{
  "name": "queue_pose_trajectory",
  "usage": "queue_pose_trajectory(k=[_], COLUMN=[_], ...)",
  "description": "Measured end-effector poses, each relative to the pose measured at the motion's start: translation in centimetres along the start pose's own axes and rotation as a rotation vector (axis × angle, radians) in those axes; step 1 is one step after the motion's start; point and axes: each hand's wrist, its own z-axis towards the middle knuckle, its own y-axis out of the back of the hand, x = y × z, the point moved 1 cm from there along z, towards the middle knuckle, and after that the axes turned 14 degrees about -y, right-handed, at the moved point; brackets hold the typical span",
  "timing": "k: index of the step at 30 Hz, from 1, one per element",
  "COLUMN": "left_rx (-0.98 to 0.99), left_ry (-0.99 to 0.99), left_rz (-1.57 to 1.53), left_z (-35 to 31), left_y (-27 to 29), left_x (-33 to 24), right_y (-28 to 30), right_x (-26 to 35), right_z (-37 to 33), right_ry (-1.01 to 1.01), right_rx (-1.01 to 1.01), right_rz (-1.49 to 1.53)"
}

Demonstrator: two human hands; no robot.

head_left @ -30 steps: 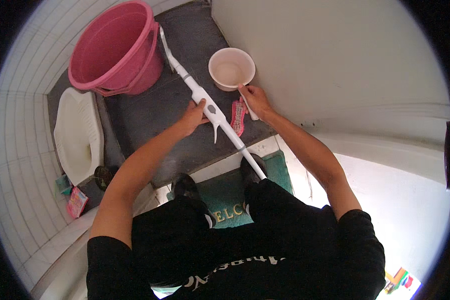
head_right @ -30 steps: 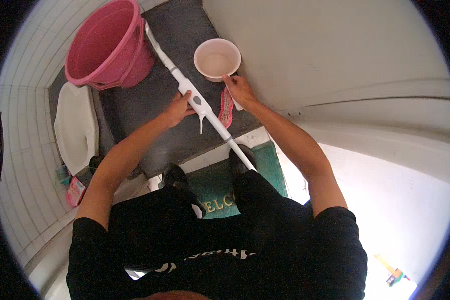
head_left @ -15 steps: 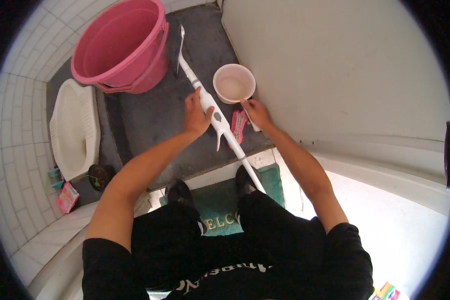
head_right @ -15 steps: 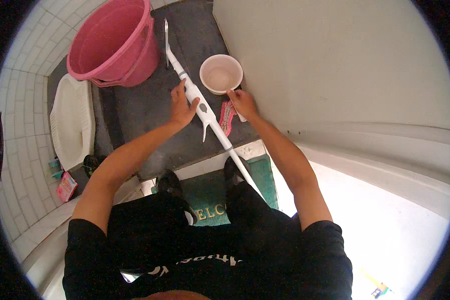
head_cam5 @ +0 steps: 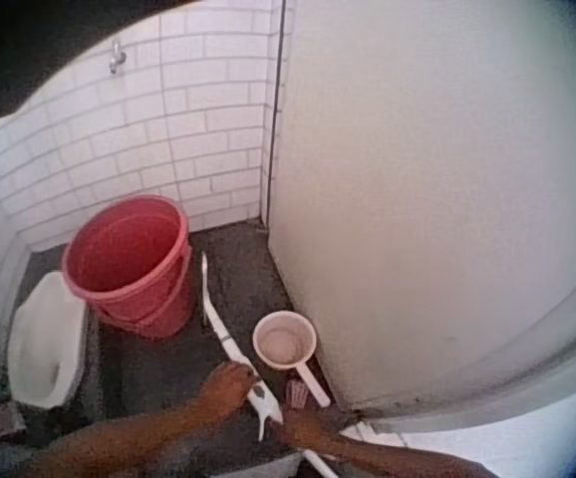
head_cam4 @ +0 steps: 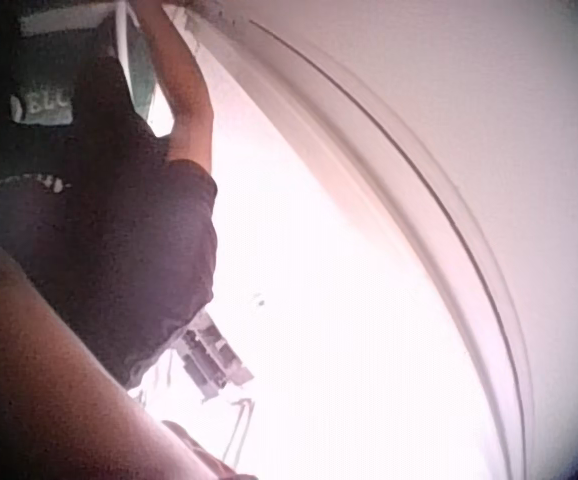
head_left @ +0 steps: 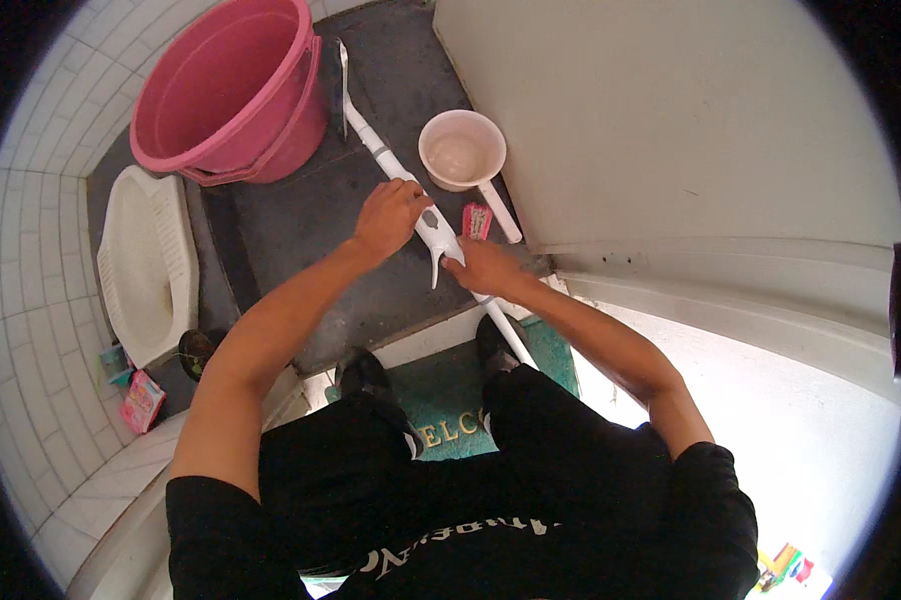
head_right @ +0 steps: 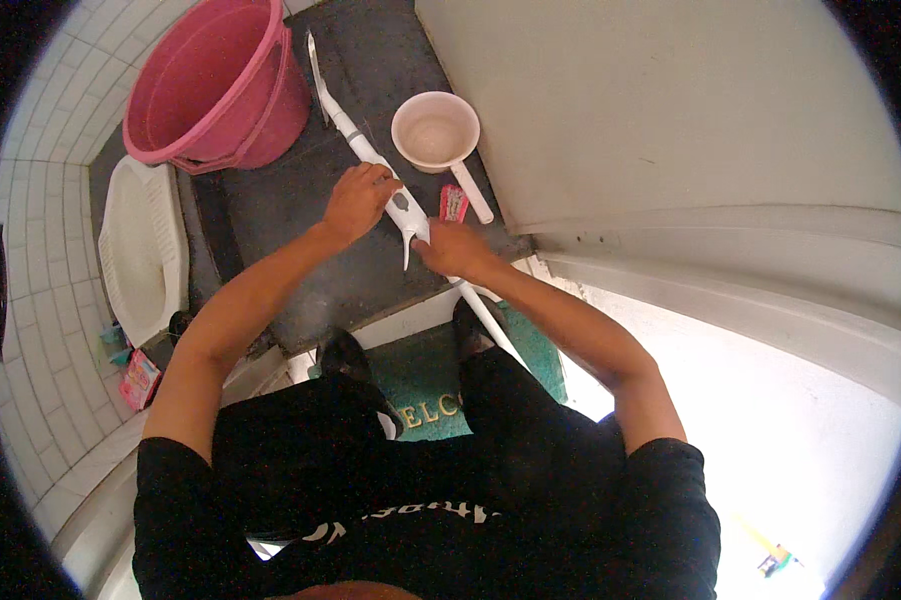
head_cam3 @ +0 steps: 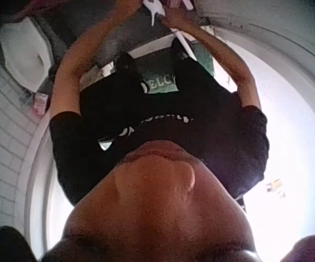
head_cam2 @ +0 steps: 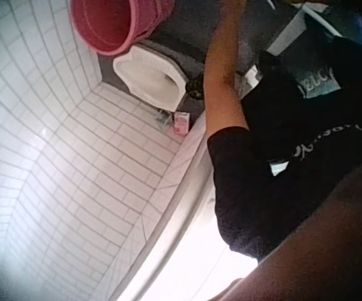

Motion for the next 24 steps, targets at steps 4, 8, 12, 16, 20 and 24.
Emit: queue_pose_trajectory(k=[4,8,12,16,20,24], left_rx=[0.103,0.122,0.180,0.347,0.400,0.391], left_ry=[-0.087,-0.062,-0.066,-0.139,-0.169,-0.138], left_rz=[0.020,-0.010,0.034,0.223,0.294,0.286], left_z=[0.7,0.5,0.9,1.3,1.2,1.3], left_y=[0.9,1.1,1.1,0.1,-0.5,-0.9], left_x=[-0.8,-2.2,-2.4,-3.5,-4.4,-4.4], right_y=[-2.2,-2.1,-1.9,-1.8,-1.6,-1.6], right_x=[-2.3,-2.3,-1.6,-1.8,-1.5,-1.1], right_z=[0.4,0.5,0.3,0.1,0.1,-0.1], right_ry=[0.135,0.149,0.103,0.101,0.093,0.029], right_rx=[-0.201,-0.153,-0.146,-0.143,-0.121,-0.104], right_rz=[0.070,0.109,0.076,0.041,0.023,0.038])
